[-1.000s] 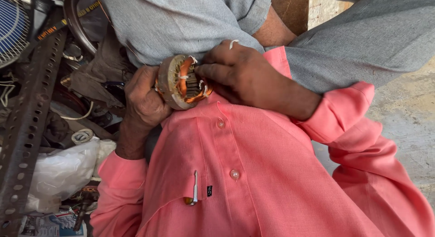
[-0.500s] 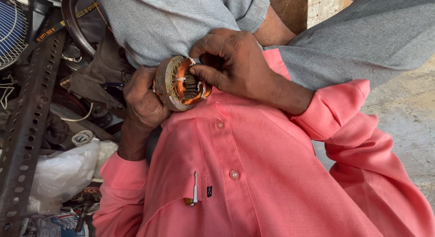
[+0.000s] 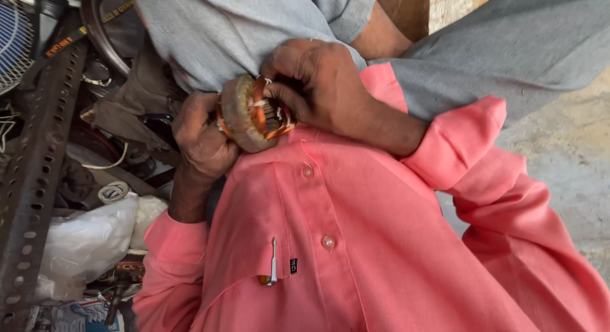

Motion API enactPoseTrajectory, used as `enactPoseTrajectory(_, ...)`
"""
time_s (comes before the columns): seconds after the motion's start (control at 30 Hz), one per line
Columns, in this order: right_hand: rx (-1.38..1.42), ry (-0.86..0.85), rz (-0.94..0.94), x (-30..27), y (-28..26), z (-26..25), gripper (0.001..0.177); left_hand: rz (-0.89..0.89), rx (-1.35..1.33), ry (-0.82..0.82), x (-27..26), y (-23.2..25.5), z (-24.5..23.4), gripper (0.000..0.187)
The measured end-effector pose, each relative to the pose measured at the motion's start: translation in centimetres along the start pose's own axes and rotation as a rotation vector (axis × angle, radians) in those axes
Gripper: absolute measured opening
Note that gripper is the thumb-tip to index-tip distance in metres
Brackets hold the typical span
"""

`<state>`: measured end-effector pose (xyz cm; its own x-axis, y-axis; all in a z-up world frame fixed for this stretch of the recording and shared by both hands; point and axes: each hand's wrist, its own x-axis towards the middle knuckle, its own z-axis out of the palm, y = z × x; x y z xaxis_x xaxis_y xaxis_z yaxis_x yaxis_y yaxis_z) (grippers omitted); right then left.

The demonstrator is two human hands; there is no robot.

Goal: Repairing an electric motor stator by inspecting and winding copper coils while holding it for stability.

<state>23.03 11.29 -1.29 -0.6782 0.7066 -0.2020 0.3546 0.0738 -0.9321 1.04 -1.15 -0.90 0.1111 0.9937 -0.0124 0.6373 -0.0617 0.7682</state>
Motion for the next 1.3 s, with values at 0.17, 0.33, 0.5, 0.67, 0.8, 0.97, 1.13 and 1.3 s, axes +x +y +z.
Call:
enactPoseTrajectory(0.17,0.109,-0.043,-0.035,0.4,0.3,-0.6,0.016,0.027,-0.023,0.023,0.3,0.1,-0.3,0.027)
enactPoseTrajectory(0.33,0.094,-0.025,-0.007,0.3,0.4,-0.2,0.017,0.033,-0.012,0.004,0.2,0.2,-0.5,0.029)
enactPoseTrajectory(0.5,0.004,-0.032,0.045,0.9,-0.5,-0.5,0.020,-0.003,-0.016,0.028,0.2,0.1,-0.4,0.032)
enactPoseTrajectory(0.67,-0.124,-0.032,0.051,1.4,-1.2,-0.3,0.018,0.057,-0.033,0.064,0.3,0.1,-0.4,0.025)
enactPoseTrajectory(0.8,0.006,-0.067,0.061,0.5,0.4,-0.9,0.019,0.070,-0.004,0.039,1.0,0.2,-0.6,0.022)
enactPoseTrajectory(0.97,0.239,-0.146,0.211,-0.4,0.1,-3.5,0.012,0.025,-0.018,-0.027,0.9,0.8,-1.3,0.024)
enactPoseTrajectory(1.13,-0.064,-0.192,-0.287,-1.2,0.7,-3.8,0.042,0.041,-0.041,-0.001,1.2,0.6,-1.0,0.028)
enactPoseTrajectory(1.3,-0.321,-0.285,-0.442,-0.4,0.4,-3.9,0.041,-0.018,-0.044,0.005,0.6,0.5,-0.7,0.030)
